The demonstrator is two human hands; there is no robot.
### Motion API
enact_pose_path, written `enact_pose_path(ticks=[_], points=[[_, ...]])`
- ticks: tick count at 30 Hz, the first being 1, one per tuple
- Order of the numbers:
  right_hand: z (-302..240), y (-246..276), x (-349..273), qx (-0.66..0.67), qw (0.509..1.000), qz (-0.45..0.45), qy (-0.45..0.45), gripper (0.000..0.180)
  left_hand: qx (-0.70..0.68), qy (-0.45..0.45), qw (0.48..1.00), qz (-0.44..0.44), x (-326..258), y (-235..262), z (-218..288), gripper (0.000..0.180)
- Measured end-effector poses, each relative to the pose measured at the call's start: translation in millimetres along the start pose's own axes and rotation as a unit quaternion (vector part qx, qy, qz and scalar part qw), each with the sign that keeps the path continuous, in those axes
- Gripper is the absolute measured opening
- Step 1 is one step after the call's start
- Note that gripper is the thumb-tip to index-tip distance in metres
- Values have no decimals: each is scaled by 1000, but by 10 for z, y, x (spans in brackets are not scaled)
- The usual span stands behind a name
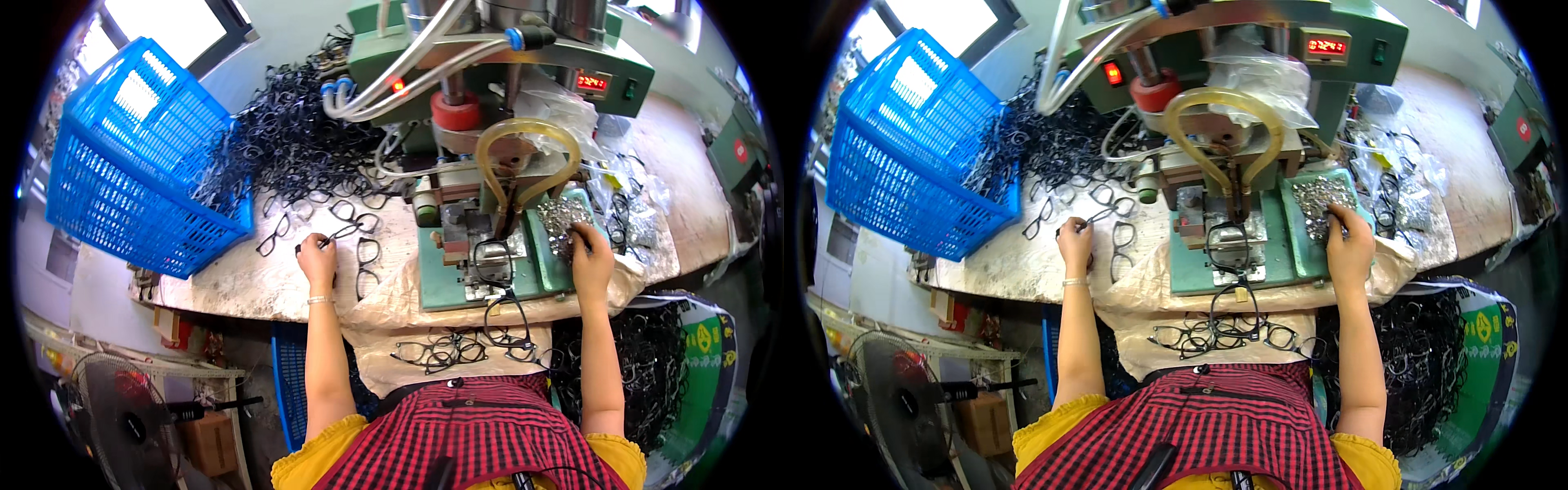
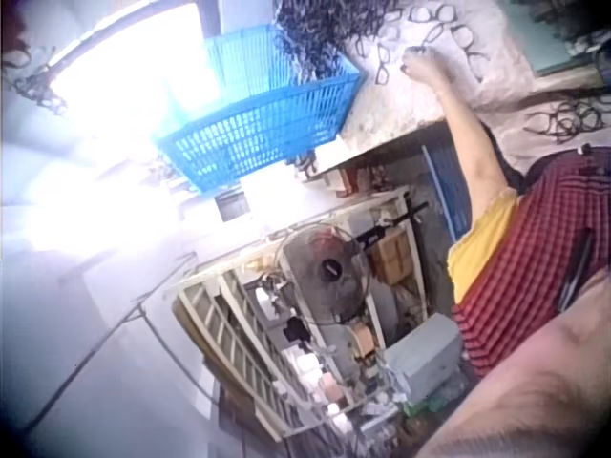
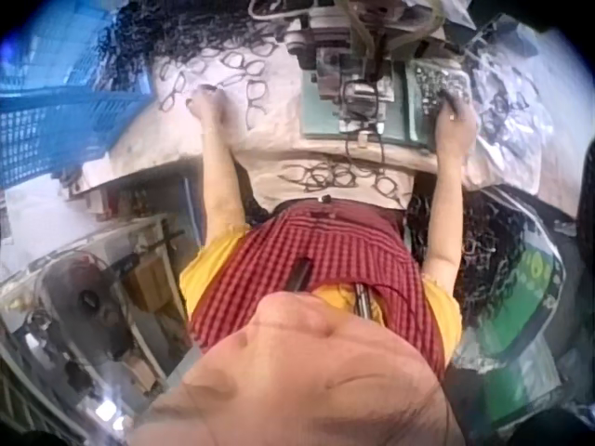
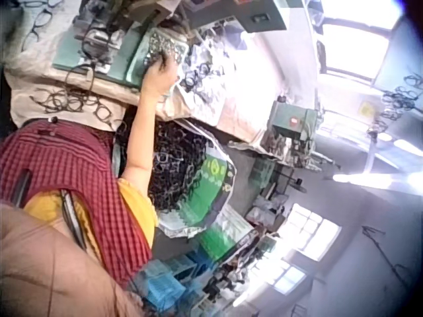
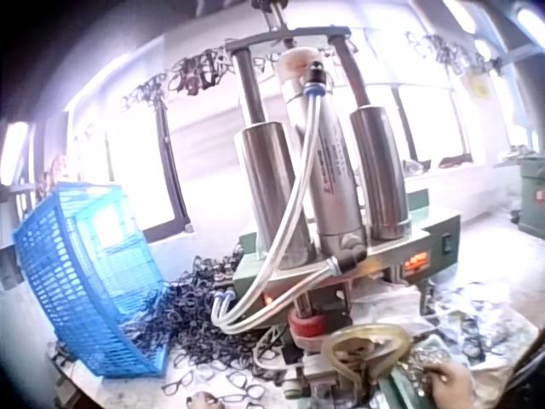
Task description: The person assembles eyeglasses by inserting small metal components into the frames using a specialized machine. They pick up frames, place them in the machine, and then move the finished items to a pile.
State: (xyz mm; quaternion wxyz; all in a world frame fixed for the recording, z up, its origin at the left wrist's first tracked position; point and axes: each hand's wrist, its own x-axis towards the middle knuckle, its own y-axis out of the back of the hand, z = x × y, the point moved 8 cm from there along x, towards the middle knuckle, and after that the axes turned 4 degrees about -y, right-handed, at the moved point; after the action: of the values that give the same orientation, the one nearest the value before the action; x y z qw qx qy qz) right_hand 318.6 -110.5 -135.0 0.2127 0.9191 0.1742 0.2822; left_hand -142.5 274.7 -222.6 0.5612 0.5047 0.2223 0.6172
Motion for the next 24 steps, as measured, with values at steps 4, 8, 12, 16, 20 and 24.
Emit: enact_pose_path(ticks=[4,8,12,16,20,24], points=[[261,498,-236,13,998,58,-37,13,-130,-67,987,73,-46,298,468,21],[254,649,-310,52,997,43,-46,15,-62,2,991,116,520,667,-487,30],[-451,273,-153,194,975,-75,-73,15,-238,119,964,21,862,126,-1731,39],[-1126,-32,2,223,969,-48,98,13,-245,47,965,-75,770,-185,-819,43],[-1283,-251,-110,256,963,-44,69,19,-409,-13,910,64,43,529,426,37],[-1257,-299,-155,303,950,-70,19,43,-627,-109,769,56,-654,1468,2002,21]])
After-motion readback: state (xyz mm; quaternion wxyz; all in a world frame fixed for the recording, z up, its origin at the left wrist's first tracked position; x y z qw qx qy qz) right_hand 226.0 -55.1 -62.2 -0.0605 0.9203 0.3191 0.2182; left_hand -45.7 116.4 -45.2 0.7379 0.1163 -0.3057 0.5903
